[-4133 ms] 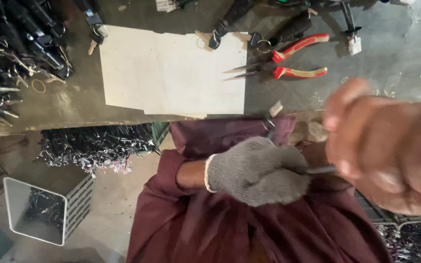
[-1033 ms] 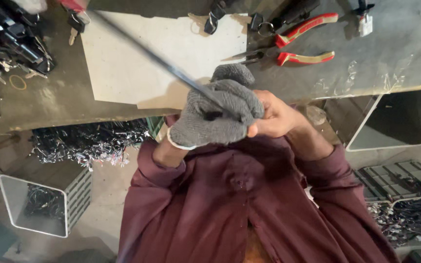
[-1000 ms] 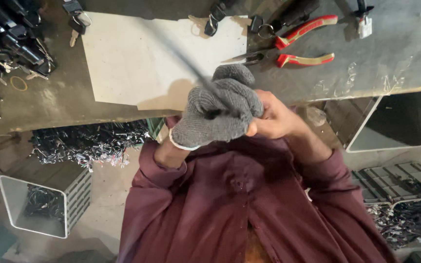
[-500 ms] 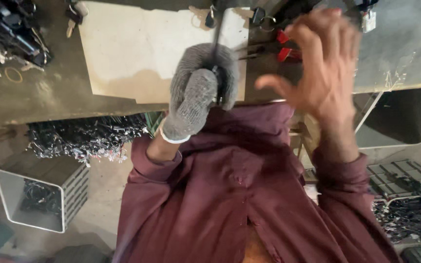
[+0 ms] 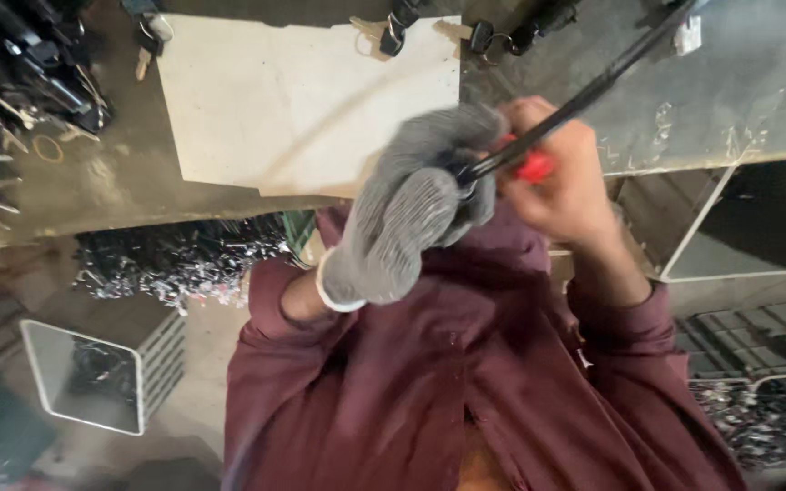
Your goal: The person holds a black cable with a connector at one end and uses red-handled pliers to strip insulation from the wire ends, pulling off cut insulation pieces and working along the cable. They repeatedly reposition the cable on the workbench and set the pliers down between cuts.
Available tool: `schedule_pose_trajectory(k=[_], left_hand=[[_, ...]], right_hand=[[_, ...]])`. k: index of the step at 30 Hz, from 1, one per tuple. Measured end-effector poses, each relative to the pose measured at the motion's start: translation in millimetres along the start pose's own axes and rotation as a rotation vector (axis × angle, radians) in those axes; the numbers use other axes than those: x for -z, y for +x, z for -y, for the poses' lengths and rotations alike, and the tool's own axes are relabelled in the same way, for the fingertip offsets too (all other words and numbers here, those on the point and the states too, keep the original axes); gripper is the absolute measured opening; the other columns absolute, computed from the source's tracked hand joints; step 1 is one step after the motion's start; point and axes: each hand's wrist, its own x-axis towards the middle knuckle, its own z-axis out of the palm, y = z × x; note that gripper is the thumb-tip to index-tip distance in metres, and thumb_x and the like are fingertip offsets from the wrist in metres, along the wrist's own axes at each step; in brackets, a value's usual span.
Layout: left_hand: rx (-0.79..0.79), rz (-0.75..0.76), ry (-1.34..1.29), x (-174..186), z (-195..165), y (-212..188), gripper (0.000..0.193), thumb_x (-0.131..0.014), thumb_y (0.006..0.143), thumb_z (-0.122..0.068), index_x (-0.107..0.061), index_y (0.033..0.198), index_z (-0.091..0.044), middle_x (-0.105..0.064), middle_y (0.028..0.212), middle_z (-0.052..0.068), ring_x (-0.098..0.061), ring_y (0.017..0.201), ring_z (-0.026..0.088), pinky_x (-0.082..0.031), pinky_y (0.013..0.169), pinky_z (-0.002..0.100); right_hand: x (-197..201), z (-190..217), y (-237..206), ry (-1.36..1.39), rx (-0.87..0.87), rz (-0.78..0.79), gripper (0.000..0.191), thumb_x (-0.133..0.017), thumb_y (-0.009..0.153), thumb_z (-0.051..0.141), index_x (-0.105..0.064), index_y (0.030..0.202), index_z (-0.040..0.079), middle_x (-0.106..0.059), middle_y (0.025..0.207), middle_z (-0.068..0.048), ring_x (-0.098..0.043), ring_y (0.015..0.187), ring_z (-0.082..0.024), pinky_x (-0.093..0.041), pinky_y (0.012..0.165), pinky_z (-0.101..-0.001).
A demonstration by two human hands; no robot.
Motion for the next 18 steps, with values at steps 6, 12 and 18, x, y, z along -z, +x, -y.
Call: schedule_pose_trajectory(k=[6,12,18], left_hand=[[-0.258,-0.159,1.007,-3,22,-13,0.048,-0.053,0.112,-0.017,-0.038,0.153,0.001,-0.064,0.113,0.009,-0.058,0.085,0.012,-0.051,0.077,0.026],[-0.261,-0.001,1.193,2,4,-11,0.059,-0.056,0.108,-0.007,-0.029,0.159,0.005,-0.063,0.117,0.015,-0.063,0.091,0.022,-0.056,0.081,0.036],[-0.256,-0.071,0.747,-5,-5,4,0.069,-0.071,0.107,-0.022,-0.027,0.159,-0.008,-0.054,0.140,0.016,-0.065,0.114,0.030,-0.058,0.095,0.036]], right_hand=[[-9,16,11,-0.570,0.475,-0.051,0.030,-0.084,0.095,0.020,-0.059,0.102,0.005,-0.068,0.107,-0.011,-0.069,0.104,-0.030,-0.054,0.087,-0.0394],[-1,17,28,-0.895,0.458,-0.057,0.049,-0.088,0.087,0.046,-0.060,0.077,0.007,-0.064,0.075,-0.007,-0.068,0.074,-0.026,-0.050,0.060,-0.0387],[-3,8,17,-0.607,0.509,-0.028,0.025,-0.078,0.095,0.014,-0.059,0.107,0.005,-0.067,0.105,-0.007,-0.069,0.095,-0.025,-0.056,0.079,-0.0342]])
